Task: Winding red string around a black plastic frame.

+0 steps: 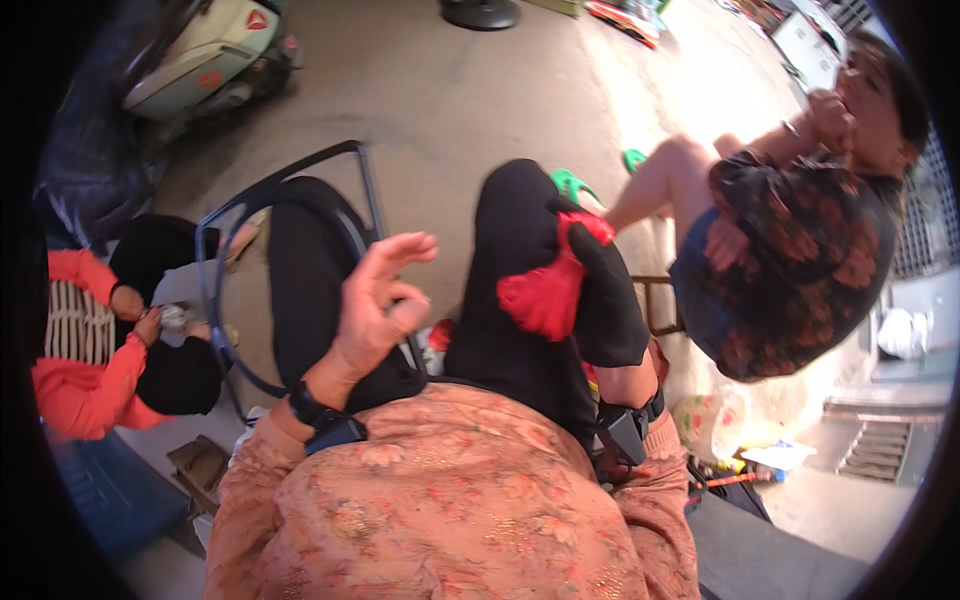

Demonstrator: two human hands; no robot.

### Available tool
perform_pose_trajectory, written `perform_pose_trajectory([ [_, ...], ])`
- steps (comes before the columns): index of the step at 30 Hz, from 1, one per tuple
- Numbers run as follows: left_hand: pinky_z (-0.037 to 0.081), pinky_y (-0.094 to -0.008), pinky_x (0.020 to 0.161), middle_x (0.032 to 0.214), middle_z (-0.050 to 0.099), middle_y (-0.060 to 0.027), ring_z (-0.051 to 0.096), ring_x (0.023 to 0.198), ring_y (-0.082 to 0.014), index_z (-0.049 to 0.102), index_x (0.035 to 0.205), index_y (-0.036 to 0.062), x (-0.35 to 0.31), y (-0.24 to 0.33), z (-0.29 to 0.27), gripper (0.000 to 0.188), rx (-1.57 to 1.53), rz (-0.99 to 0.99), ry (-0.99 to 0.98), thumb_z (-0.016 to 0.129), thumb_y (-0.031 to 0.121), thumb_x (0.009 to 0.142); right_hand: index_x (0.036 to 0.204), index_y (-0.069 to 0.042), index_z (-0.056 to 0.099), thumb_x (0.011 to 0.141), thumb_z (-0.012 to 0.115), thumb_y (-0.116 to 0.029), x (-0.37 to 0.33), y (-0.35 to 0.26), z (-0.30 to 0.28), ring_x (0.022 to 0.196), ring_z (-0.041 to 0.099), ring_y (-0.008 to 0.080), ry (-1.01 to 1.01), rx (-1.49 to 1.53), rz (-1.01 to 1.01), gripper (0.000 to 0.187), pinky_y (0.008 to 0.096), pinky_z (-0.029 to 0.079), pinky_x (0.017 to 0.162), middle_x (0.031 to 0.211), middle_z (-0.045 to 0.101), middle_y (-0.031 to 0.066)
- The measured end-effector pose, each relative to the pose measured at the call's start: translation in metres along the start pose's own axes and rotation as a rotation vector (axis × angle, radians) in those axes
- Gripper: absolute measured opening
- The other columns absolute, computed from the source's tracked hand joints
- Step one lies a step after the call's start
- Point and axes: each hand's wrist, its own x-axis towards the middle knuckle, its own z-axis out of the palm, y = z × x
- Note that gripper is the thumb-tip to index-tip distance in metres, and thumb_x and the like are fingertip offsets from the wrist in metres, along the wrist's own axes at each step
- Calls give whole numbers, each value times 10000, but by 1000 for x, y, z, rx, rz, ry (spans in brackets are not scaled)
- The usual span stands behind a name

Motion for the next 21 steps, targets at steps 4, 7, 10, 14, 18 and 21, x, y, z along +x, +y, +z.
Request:
perform_pose_trajectory([
  [4,436,-328,931,1309,471,-151,476,1193,-206,326,1370,5,-1,4,1,825,40,-17,2,761,322,745,1285,-35,448,909,583,-216,23,30,62,1025,567,212,-246,193,223,439,344,460,910,1089,593,101],
  [7,477,-296,871,1051,620,-120,597,982,-164,495,1190,-18,3,1,-8,356,-396,-150,22,580,162,895,1311,-21,413,934,519,-207,40,29,71,1078,546,231,-198,74,113,433,358,445,938,1154,564,120],
  [10,524,-357,681,1084,596,-188,626,926,-295,507,1166,9,6,-2,-24,378,-797,-278,-18,412,277,916,1349,1,362,972,423,-194,54,24,60,1158,514,259,-193,-29,-54,429,379,422,980,1251,521,150],
  [14,524,-355,608,1114,576,-225,626,883,-302,528,1151,3,6,-5,-37,396,-1063,-276,-41,386,286,914,1365,8,336,978,396,-163,46,18,31,1197,494,270,-47,44,-49,428,390,431,978,1300,484,183],
  [18,527,-336,610,1070,602,-205,636,866,-271,554,1125,-1,5,-3,-29,362,-1043,-237,-149,409,259,920,1282,21,459,948,480,-138,27,29,30,1099,553,226,-251,-609,-385,370,336,457,910,1194,567,154],
  [21,505,-272,765,934,643,-113,614,860,-133,545,1179,-10,3,-5,-7,329,-394,-166,53,582,137,887,1162,10,575,898,594,-159,15,44,50,981,596,171,-219,-819,-143,315,293,460,861,1055,636,110],
])
